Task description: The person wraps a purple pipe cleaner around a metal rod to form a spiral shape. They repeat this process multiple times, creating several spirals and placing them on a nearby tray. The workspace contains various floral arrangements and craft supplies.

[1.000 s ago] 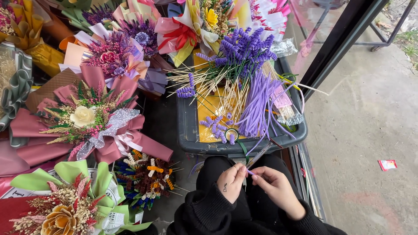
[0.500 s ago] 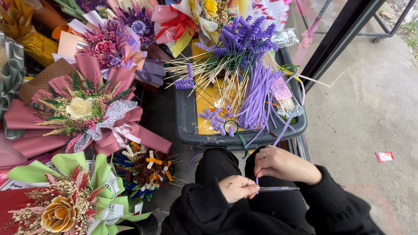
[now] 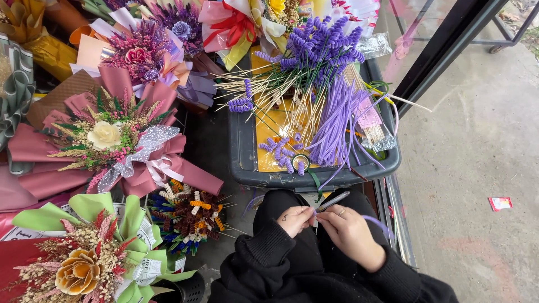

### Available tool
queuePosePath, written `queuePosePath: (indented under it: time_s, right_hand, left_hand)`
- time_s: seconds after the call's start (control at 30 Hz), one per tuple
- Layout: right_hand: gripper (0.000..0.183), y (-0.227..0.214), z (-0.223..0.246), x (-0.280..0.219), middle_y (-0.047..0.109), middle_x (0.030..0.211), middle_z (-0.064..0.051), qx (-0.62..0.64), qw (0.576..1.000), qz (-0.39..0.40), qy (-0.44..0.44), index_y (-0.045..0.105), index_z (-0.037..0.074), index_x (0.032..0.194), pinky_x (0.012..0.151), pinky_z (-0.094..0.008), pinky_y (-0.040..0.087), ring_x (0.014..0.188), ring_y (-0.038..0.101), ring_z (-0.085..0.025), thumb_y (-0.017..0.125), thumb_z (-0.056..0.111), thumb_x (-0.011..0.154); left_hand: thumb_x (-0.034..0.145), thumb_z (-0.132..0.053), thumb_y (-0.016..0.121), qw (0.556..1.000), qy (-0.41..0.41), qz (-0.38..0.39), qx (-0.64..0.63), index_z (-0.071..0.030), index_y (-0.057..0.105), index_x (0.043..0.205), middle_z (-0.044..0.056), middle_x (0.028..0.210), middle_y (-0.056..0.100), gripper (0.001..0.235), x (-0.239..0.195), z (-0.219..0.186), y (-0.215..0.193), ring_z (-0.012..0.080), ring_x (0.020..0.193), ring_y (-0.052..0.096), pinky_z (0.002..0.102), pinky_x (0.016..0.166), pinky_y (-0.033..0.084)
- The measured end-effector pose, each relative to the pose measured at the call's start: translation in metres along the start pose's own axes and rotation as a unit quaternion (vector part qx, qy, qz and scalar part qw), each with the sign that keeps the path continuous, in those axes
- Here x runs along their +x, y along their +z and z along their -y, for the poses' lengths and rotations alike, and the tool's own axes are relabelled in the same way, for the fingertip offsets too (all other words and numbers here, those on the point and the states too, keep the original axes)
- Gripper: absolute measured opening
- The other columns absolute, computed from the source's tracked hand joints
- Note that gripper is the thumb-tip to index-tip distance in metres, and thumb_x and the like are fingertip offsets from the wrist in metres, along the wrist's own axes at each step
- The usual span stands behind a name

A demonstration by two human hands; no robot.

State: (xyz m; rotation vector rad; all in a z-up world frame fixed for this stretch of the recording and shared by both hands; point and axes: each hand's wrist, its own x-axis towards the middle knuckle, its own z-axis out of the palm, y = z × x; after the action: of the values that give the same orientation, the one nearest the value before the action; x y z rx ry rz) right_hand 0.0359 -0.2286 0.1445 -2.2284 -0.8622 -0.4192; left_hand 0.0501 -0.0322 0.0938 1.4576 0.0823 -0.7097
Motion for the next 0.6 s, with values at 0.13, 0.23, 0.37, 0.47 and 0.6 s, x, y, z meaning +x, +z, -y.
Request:
queuePosePath:
  time_s: [0.13, 0.23, 0.37, 0.47, 0.6]
  right_hand:
    - [0.012, 0.005, 0.003, -0.016, 0.072, 0.092, -0.002, 0.120, 0.985, -0.013, 0.124, 0.077, 0.009, 0.101, 0.068, -0.026, 0.055, 0.077, 0.070, -0.014, 0.070, 0.014, 0.093]
    - [0.013, -0.005, -0.003, -0.016, 0.074, 0.091, -0.002, 0.196, 0.963, 0.032, 0.182, 0.079, 0.007, 0.095, 0.076, -0.025, 0.058, 0.082, 0.072, -0.014, 0.069, 0.015, 0.093]
    - [0.017, -0.017, -0.024, -0.012, 0.081, 0.088, -0.001, 0.295, 0.920, 0.156, 0.208, 0.084, 0.009, 0.095, 0.076, -0.024, 0.058, 0.081, 0.075, -0.010, 0.071, 0.021, 0.092]
    - [0.017, -0.033, -0.032, 0.010, 0.082, 0.091, -0.002, 0.314, 0.897, 0.256, 0.178, 0.083, 0.009, 0.096, 0.078, -0.026, 0.060, 0.083, 0.075, -0.013, 0.071, 0.020, 0.092]
    - [0.023, -0.054, -0.035, 0.047, 0.076, 0.089, 0.000, 0.218, 0.920, 0.322, 0.052, 0.078, 0.014, 0.098, 0.072, -0.028, 0.057, 0.078, 0.074, -0.015, 0.064, 0.033, 0.096]
  left_hand:
    - [0.109, -0.038, 0.049, 0.999, -0.006, -0.018, -0.027, -0.010, 0.060, 0.080, -0.005, 0.058, 0.038, 0.042, -0.001, 0.000, -0.005, 0.0034, 0.048, 0.028, 0.020, 0.044, 0.018]
    - [0.110, -0.032, 0.049, 0.997, -0.001, 0.026, -0.067, -0.010, 0.059, 0.081, -0.006, 0.060, 0.039, 0.038, -0.013, -0.016, -0.004, 0.0002, 0.048, 0.028, 0.018, 0.040, 0.016]
    - [0.111, -0.036, 0.047, 0.994, -0.006, 0.099, -0.054, -0.012, 0.058, 0.080, -0.007, 0.058, 0.038, 0.041, -0.032, -0.037, 0.005, 0.0003, 0.045, 0.025, 0.017, 0.039, 0.016]
    - [0.112, -0.035, 0.047, 0.991, 0.010, 0.125, -0.051, -0.011, 0.060, 0.081, -0.006, 0.061, 0.044, 0.041, -0.036, -0.033, 0.012, -0.0005, 0.047, 0.030, 0.017, 0.041, 0.018]
    - [0.111, -0.029, 0.050, 0.992, 0.008, 0.123, -0.003, -0.009, 0.067, 0.089, 0.000, 0.075, 0.060, 0.034, -0.044, -0.034, 0.023, 0.0020, 0.055, 0.038, 0.018, 0.052, 0.025]
